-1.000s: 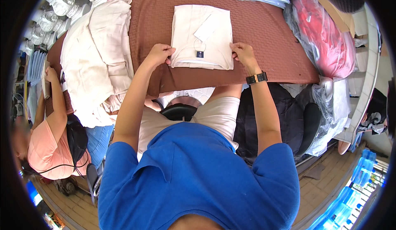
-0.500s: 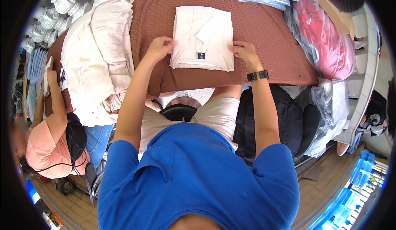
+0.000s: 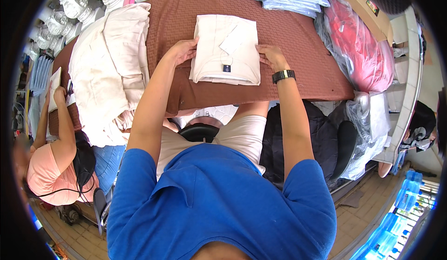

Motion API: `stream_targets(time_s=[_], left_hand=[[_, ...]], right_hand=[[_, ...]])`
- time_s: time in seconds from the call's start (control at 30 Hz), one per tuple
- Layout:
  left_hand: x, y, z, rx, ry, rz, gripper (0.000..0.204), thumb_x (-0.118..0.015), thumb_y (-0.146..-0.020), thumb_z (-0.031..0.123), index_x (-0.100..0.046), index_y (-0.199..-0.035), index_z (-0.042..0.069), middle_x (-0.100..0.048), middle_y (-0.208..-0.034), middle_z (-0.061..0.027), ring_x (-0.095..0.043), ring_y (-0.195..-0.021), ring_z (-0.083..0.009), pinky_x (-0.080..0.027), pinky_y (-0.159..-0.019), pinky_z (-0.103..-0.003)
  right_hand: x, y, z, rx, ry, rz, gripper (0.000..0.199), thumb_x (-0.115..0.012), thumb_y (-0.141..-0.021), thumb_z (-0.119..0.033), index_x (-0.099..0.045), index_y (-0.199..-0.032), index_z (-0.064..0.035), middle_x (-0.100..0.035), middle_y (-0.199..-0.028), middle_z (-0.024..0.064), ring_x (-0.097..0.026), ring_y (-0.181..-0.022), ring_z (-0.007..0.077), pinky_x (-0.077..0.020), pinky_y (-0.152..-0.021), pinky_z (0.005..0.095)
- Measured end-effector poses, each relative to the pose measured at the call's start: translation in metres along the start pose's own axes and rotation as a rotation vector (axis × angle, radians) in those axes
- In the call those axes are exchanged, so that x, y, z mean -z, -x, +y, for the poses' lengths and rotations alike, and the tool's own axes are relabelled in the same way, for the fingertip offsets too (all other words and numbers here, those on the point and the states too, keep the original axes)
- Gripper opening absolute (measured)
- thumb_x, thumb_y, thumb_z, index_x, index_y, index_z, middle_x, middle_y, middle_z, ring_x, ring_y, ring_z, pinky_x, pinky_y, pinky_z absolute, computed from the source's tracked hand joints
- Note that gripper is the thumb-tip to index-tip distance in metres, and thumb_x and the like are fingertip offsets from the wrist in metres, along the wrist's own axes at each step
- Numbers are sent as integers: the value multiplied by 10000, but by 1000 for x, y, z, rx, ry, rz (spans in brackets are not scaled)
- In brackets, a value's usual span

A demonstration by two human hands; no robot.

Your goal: The person unfolds and then neatly refolds pink shirts, placing a white cardboard insert and a small blue tag on them before sliding the folded shirts into plastic packaging.

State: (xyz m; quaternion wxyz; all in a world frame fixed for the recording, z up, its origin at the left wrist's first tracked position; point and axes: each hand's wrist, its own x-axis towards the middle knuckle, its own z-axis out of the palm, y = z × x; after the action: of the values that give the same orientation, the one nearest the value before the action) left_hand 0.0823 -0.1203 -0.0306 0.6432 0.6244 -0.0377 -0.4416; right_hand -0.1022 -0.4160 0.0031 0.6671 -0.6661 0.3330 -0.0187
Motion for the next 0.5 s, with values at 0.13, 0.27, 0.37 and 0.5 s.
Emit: stream_targets(time_s=[0.13, 0.27, 0.37, 0.5], left_hand=[[-10, -1, -4, -81, -102, 197, 346, -627, -994, 379, -692, -1135, 69, -696, -1114, -14, -635, -996, -126, -511, -838, -287], [-17, 3, -13, -468, -586, 604, 296, -670, -951, 317, -704, -915, 25, -722, -882, -167, -691, -846, -316, -527, -754, -423], [-35, 20, -26, -670, -870, 752, 280, -662, -932, 271, -679, -858, 1, -692, -850, -240, -667, -827, -447, -520, -725, -505], [-33, 20, -23, -685, -838, 683, 225, -653, -930, 242, -649, -992, 25, -705, -881, -227, -681, -862, -423, -522, -764, -491]], right_hand=[[-2, -3, 2, 23, -26, 59, 218, -738, -891, -141, -724, -1010, 40, -715, -932, 48, -652, -827, 145, -552, -761, 279], [-7, -6, 10, 140, 148, 180, 201, -789, -843, -159, -749, -922, 21, -722, -835, 45, -649, -713, 124, -550, -670, 289], [-11, 0, 20, 196, 393, 298, 182, -788, -840, -153, -754, -906, 13, -732, -829, 55, -660, -714, 126, -546, -654, 289], [-20, 7, 18, 368, 597, 404, 225, -764, -849, -145, -729, -1028, -12, -735, -897, 105, -688, -811, 222, -554, -740, 351]])
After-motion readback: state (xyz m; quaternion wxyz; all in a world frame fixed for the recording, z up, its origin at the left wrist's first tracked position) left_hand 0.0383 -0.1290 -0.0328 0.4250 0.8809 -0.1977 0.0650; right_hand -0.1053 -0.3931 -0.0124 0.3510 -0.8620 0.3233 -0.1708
